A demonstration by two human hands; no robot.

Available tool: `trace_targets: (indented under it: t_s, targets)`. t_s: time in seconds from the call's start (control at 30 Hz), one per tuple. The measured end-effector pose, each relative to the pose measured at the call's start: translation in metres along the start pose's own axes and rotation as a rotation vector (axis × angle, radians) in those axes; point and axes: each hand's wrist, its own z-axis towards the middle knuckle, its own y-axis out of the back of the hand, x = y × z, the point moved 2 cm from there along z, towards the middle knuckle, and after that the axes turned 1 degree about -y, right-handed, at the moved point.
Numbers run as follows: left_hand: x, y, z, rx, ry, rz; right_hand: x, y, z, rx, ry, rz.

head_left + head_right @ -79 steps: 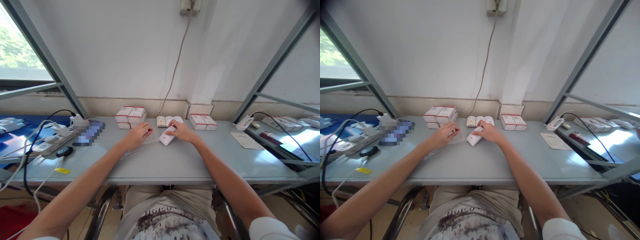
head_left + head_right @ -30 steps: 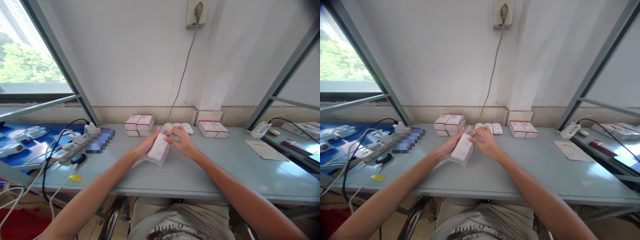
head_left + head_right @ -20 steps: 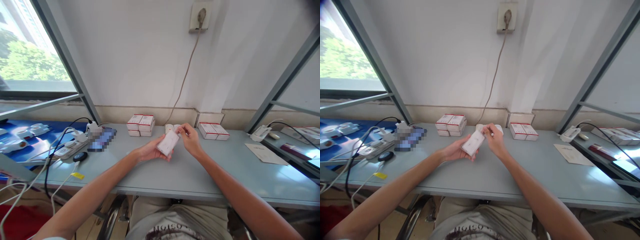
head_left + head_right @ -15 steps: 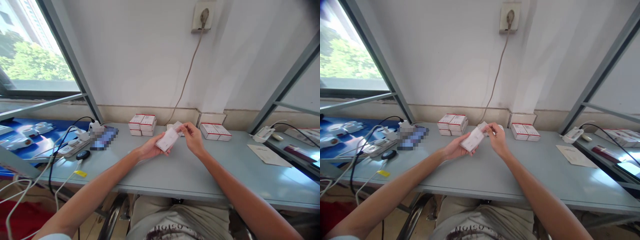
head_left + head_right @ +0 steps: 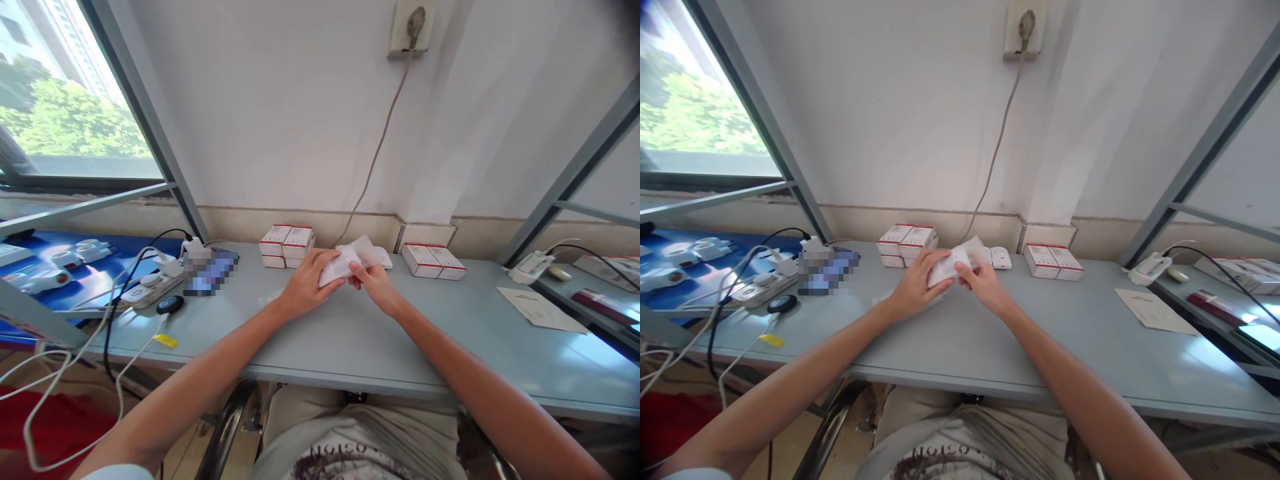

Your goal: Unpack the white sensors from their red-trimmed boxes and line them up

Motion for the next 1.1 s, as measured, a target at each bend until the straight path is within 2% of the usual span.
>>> trace_targets:
  t_s: [0.17,0.27,0.37,0.47,0.53,0.73,1.1]
  targets:
    - [-0.002,-0.006,-0.002,0.066,-0.041,0.036,0.001,0.008,0.003,-0.152,-0.020,-0.016]
    - [0.002,-0.003,-0.002,0.073,-0.051,0.053,-0.002,0.015,0.006,-0.224,-0.036,-0.026]
    - [0.013,0.004,0.001,-0.008,-0.008,0.193,-0.008,0.024,0.010,-0.327,-0.062,0.010]
    - [0.031,0.010,0.001,-0.116,0.124,0.443,-0.014,0.034,0.013,-0.447,-0.064,0.063]
    - [0.043,0.010,0.000,-0.125,0.178,0.571,-0.017,0.038,0.014,-0.497,-0.061,0.075]
    - [0.064,0.006,-0.006,-0.117,0.190,0.677,-0.019,0.039,0.014,-0.514,-0.071,0.048]
    - [0.063,0.012,-0.002,-0.064,0.152,0.673,-0.018,0.042,0.015,-0.547,-0.069,0.080]
